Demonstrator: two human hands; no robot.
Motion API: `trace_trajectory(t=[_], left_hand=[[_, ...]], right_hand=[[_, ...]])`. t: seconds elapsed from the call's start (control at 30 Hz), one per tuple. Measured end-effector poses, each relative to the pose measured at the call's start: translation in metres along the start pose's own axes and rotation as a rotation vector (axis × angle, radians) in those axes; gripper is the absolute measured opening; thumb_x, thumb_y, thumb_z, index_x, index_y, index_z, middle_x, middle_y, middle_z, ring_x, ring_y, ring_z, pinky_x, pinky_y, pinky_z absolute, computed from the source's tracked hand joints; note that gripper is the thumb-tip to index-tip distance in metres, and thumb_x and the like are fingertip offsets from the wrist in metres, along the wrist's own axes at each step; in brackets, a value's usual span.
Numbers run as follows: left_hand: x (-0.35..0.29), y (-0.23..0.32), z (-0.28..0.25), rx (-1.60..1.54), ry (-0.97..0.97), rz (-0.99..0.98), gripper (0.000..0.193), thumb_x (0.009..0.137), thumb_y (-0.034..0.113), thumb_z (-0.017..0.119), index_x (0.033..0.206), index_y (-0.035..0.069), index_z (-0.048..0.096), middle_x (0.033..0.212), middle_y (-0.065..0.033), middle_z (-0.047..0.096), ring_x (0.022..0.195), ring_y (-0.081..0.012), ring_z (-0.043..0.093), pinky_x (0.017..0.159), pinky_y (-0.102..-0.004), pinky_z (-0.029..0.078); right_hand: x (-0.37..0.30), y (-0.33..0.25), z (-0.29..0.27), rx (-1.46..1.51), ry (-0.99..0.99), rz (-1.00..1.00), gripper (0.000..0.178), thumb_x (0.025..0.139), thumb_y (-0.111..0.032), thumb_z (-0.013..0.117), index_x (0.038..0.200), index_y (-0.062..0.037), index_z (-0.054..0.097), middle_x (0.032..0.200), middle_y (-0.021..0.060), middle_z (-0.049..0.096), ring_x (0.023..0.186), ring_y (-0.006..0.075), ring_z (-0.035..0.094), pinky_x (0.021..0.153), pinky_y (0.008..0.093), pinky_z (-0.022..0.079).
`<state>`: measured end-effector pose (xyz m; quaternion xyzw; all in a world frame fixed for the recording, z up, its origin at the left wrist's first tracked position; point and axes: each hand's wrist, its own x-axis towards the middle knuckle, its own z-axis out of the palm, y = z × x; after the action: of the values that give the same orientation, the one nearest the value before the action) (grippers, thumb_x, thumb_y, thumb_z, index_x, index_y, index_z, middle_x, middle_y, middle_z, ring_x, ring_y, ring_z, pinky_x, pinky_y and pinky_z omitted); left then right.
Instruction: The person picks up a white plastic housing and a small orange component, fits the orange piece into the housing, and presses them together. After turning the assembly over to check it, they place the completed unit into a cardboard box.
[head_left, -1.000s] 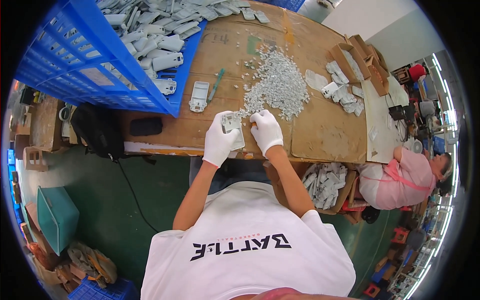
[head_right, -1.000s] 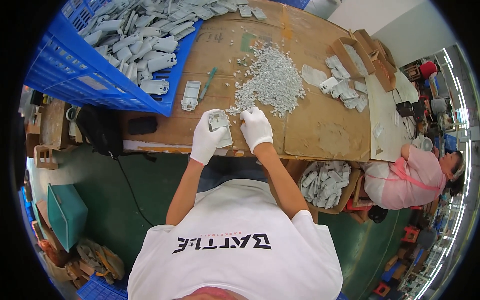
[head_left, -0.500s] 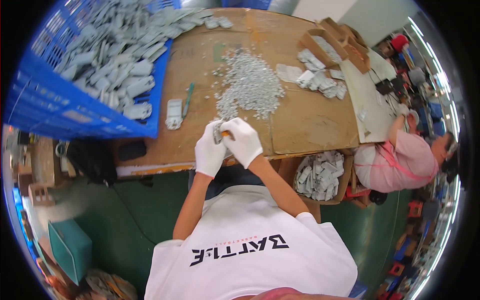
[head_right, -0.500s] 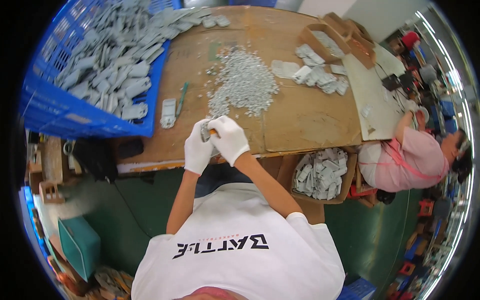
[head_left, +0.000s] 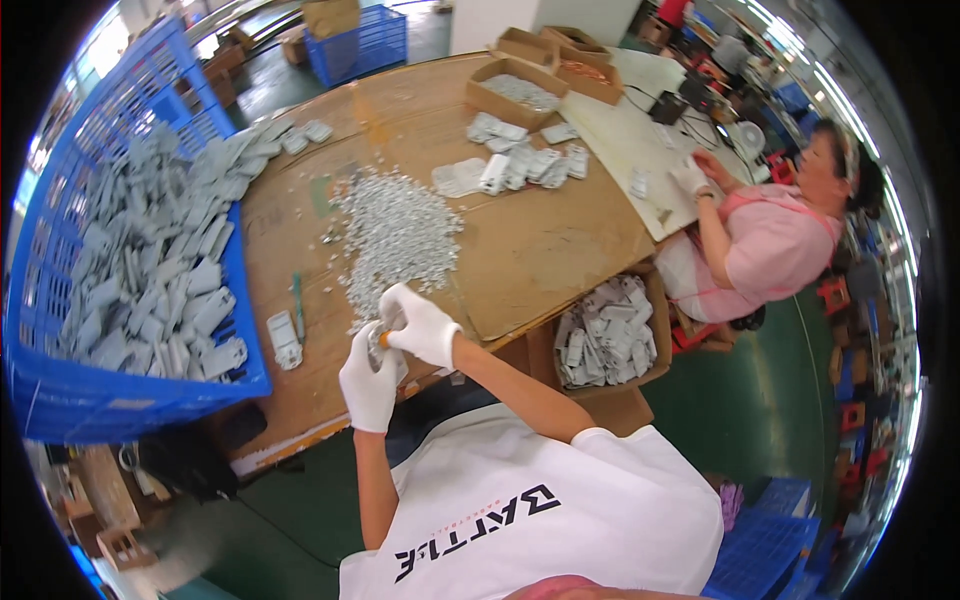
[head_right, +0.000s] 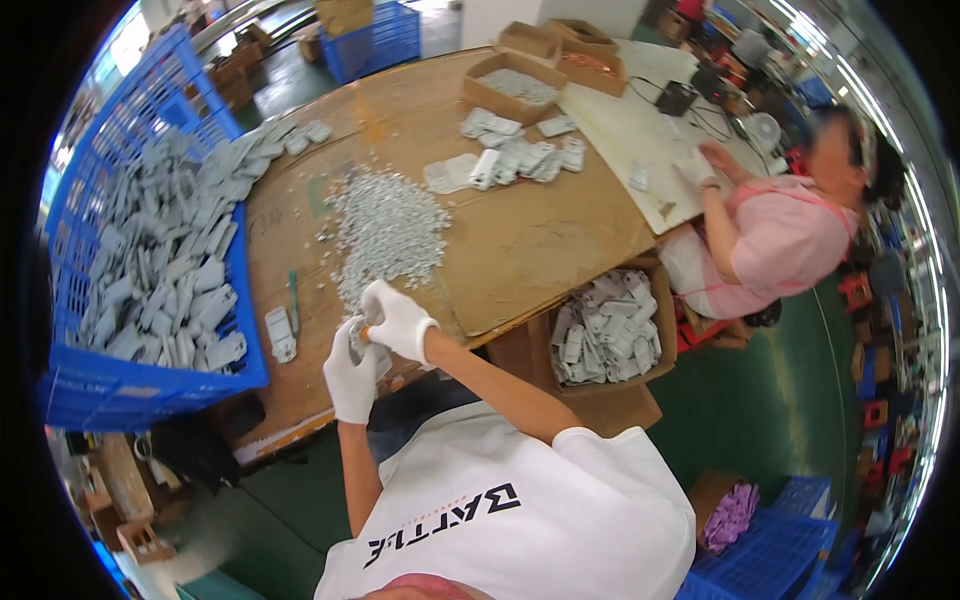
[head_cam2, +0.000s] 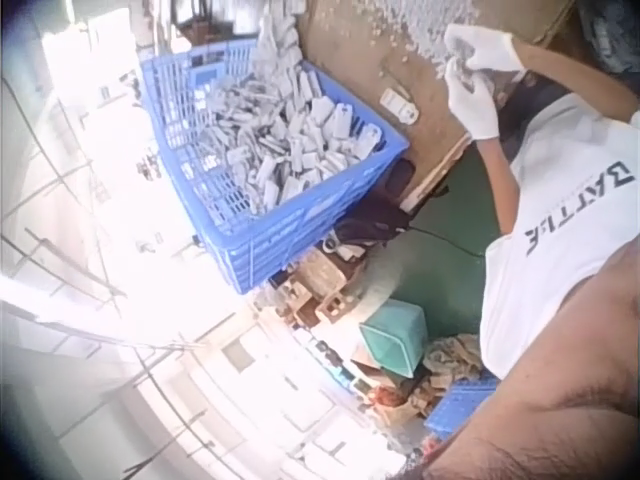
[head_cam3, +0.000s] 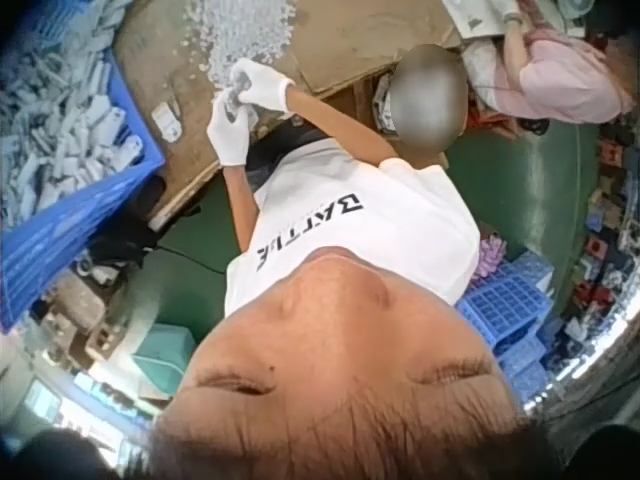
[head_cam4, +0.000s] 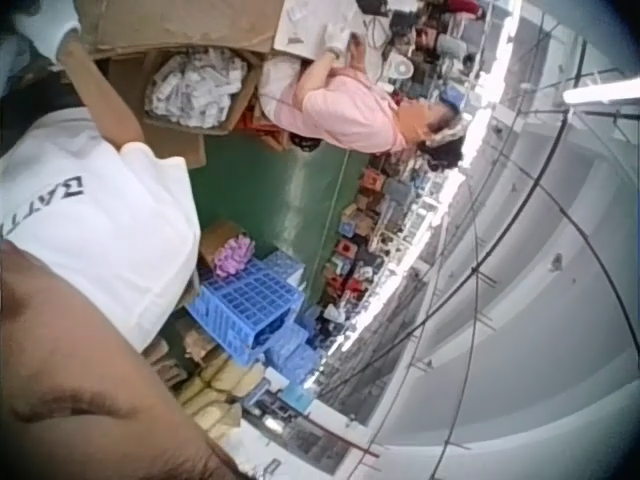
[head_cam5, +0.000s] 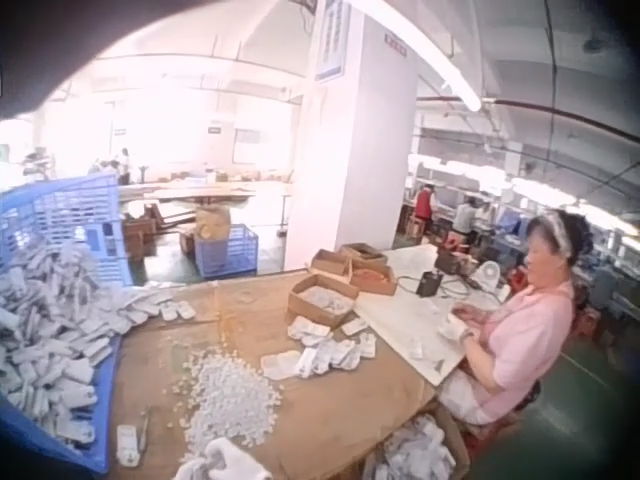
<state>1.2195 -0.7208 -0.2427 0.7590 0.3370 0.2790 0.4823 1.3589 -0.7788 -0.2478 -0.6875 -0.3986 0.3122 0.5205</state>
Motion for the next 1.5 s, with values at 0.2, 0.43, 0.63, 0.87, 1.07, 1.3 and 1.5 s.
trace_trajectory(t=[0.2,0.43,0.63,0.87,1.07,1.3,1.5], left_hand=[[-0.004,-0.002,0.008,-0.079,0.023,0.054,0.033,0.088,0.001,0.057,0.120,0.000,0.062,0.103,-0.0169,0.071,0.097,-0.0214,0.070,0.085,-0.0343,0.052],[-0.006,-0.004,-0.010,-0.288,-0.017,-0.135,0.030,0.089,0.004,0.052,0.116,-0.004,0.063,0.104,-0.0078,0.067,0.097,-0.0145,0.062,0.088,-0.0291,0.047],[-0.015,-0.026,-0.030,-0.669,-0.008,-0.260,0.033,0.092,0.002,0.049,0.123,-0.006,0.059,0.114,-0.0089,0.065,0.100,-0.0150,0.062,0.088,-0.0281,0.048],[-0.019,-0.028,-0.048,-0.712,0.030,-0.325,0.035,0.092,0.003,0.049,0.125,-0.006,0.058,0.118,-0.0093,0.064,0.106,-0.0157,0.061,0.092,-0.0289,0.047],[-0.017,-0.035,-0.053,-0.609,0.068,-0.300,0.034,0.092,0.005,0.051,0.123,-0.006,0.060,0.117,-0.0099,0.065,0.105,-0.0164,0.061,0.094,-0.0298,0.047],[-0.011,-0.038,-0.046,-0.468,0.094,-0.209,0.028,0.094,0.003,0.051,0.118,-0.006,0.062,0.111,-0.0092,0.067,0.103,-0.0152,0.062,0.093,-0.0288,0.047],[-0.011,-0.041,-0.042,-0.385,0.157,-0.173,0.020,0.094,0.001,0.053,0.109,-0.004,0.065,0.106,-0.0079,0.069,0.098,-0.0146,0.064,0.089,-0.0293,0.050]], right_hand=[[-0.016,-0.007,0.001,-0.196,0.087,-0.095,0.032,0.079,-0.004,0.068,0.109,-0.0066,0.056,0.096,0.0102,0.061,0.087,0.0249,0.065,0.081,0.0352,0.053],[-0.036,-0.010,0.036,-0.302,0.454,-0.360,0.025,0.079,-0.006,0.067,0.100,-0.0096,0.055,0.093,0.0079,0.054,0.088,0.0284,0.060,0.077,0.0370,0.052],[-0.030,-0.012,0.057,-0.651,0.289,-0.582,0.012,0.077,-0.011,0.064,0.088,-0.0110,0.060,0.092,0.0062,0.055,0.086,0.0260,0.060,0.073,0.0376,0.052],[-0.023,-0.020,0.073,-0.644,0.197,-0.599,0.015,0.078,-0.009,0.064,0.092,-0.0099,0.060,0.090,0.0078,0.056,0.086,0.0276,0.061,0.075,0.0386,0.052],[-0.020,-0.024,0.085,-0.470,0.170,-0.312,0.023,0.079,-0.006,0.065,0.100,-0.0083,0.055,0.096,0.0101,0.057,0.091,0.0328,0.061,0.078,0.0403,0.052],[-0.023,-0.035,0.082,-0.129,0.262,0.111,0.030,0.082,-0.007,0.066,0.110,-0.0067,0.054,0.101,0.0108,0.059,0.093,0.0273,0.063,0.082,0.0364,0.051],[-0.025,-0.016,0.080,-0.073,0.201,-0.033,0.032,0.082,-0.004,0.064,0.113,-0.0053,0.055,0.103,0.0109,0.060,0.092,0.0245,0.063,0.086,0.0348,0.051]])
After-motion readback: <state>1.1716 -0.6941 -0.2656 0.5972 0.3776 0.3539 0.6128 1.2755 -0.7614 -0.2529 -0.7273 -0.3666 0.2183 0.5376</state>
